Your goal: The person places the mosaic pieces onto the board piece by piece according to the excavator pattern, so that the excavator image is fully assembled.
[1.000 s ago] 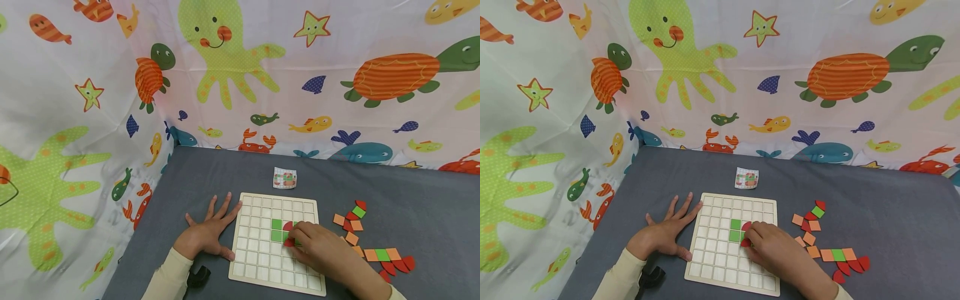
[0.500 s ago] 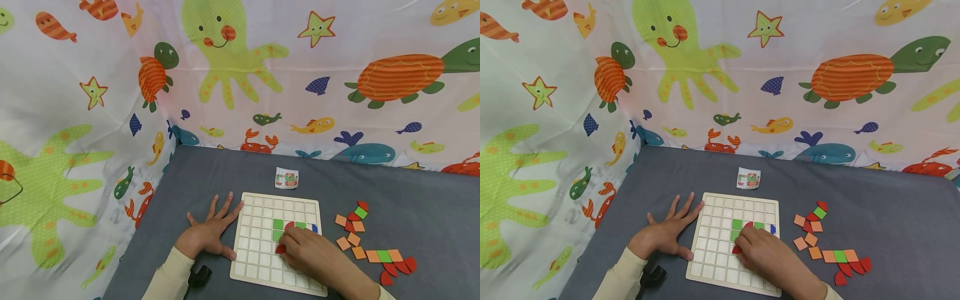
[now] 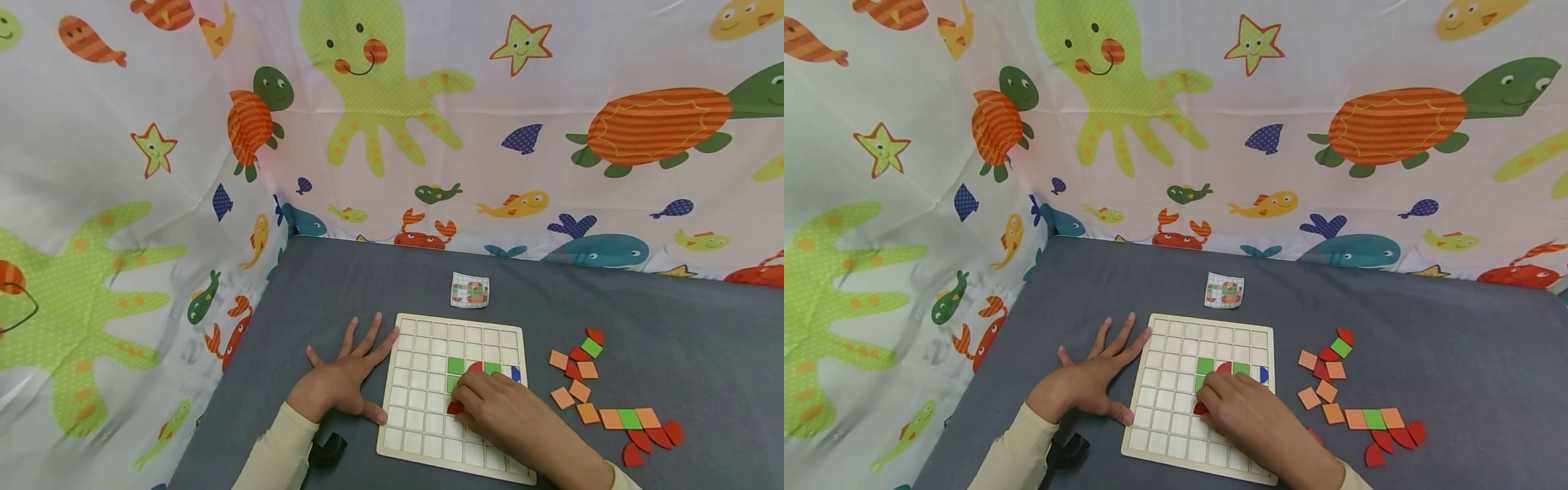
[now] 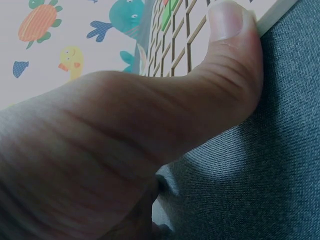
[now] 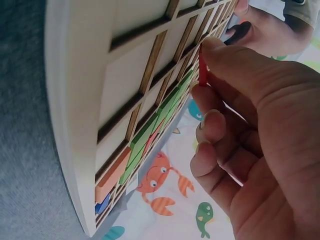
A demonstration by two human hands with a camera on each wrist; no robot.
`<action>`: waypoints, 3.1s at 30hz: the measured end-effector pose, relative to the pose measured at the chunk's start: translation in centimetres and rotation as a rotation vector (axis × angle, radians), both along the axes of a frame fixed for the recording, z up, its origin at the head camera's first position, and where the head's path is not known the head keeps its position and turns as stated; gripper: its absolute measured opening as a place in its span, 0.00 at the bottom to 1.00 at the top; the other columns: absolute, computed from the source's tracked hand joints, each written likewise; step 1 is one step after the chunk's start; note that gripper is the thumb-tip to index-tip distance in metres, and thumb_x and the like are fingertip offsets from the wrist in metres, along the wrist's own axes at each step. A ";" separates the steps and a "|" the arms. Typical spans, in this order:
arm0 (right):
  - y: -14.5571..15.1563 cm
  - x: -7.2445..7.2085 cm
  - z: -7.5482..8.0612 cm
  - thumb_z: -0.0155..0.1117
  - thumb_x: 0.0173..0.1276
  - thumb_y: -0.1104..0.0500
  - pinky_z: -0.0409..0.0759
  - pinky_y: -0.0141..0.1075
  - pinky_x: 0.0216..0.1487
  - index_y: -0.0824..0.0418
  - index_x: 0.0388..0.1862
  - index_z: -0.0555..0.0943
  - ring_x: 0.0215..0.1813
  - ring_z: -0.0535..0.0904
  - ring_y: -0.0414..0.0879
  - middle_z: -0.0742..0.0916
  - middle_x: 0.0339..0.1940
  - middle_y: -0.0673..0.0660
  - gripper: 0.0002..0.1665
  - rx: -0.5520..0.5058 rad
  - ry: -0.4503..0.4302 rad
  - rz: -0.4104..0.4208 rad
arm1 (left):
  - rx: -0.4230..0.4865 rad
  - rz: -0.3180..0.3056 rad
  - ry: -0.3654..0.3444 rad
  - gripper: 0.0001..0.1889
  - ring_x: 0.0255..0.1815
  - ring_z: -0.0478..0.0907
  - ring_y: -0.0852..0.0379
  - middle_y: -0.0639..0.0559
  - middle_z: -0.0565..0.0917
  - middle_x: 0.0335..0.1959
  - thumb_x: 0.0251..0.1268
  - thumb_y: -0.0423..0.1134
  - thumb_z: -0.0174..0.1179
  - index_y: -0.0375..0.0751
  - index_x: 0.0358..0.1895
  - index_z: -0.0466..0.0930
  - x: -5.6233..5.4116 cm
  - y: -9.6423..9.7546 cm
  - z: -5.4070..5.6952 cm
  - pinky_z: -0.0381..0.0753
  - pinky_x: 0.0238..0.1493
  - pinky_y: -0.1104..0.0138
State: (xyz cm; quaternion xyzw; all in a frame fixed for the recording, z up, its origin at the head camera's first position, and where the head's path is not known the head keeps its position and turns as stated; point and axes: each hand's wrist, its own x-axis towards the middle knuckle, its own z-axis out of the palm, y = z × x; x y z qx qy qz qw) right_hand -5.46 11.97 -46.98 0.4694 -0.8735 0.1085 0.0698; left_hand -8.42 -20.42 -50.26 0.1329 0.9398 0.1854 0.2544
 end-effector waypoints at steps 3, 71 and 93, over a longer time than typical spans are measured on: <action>0.0 0.0 0.0 0.80 0.67 0.48 0.87 0.38 0.44 0.52 0.51 0.87 0.41 0.81 0.39 0.84 0.44 0.46 0.18 0.014 -0.005 0.000 | 0.000 0.002 0.003 0.77 0.85 0.12 0.45 0.70 0.19 0.85 0.33 0.72 0.82 0.86 0.82 0.27 0.0 0.0 0.1 0.15 0.50 0.13; 10.1 -1.4 1.1 0.85 0.60 0.48 0.90 0.45 0.45 0.47 0.49 0.90 0.44 0.85 0.41 0.86 0.43 0.43 0.18 0.121 -0.150 -0.362 | -0.032 -0.003 -0.017 0.75 0.87 0.20 0.40 0.62 0.26 0.88 0.39 0.67 0.84 0.76 0.87 0.35 0.6 0.9 2.9 0.23 0.54 0.10; 12.1 -0.8 0.2 0.87 0.56 0.46 0.86 0.45 0.38 0.44 0.49 0.87 0.35 0.77 0.40 0.85 0.44 0.45 0.23 0.141 -0.204 -0.443 | 0.007 -0.002 0.006 0.77 0.86 0.16 0.43 0.68 0.21 0.86 0.33 0.72 0.82 0.85 0.83 0.29 0.3 0.3 0.9 0.15 0.49 0.12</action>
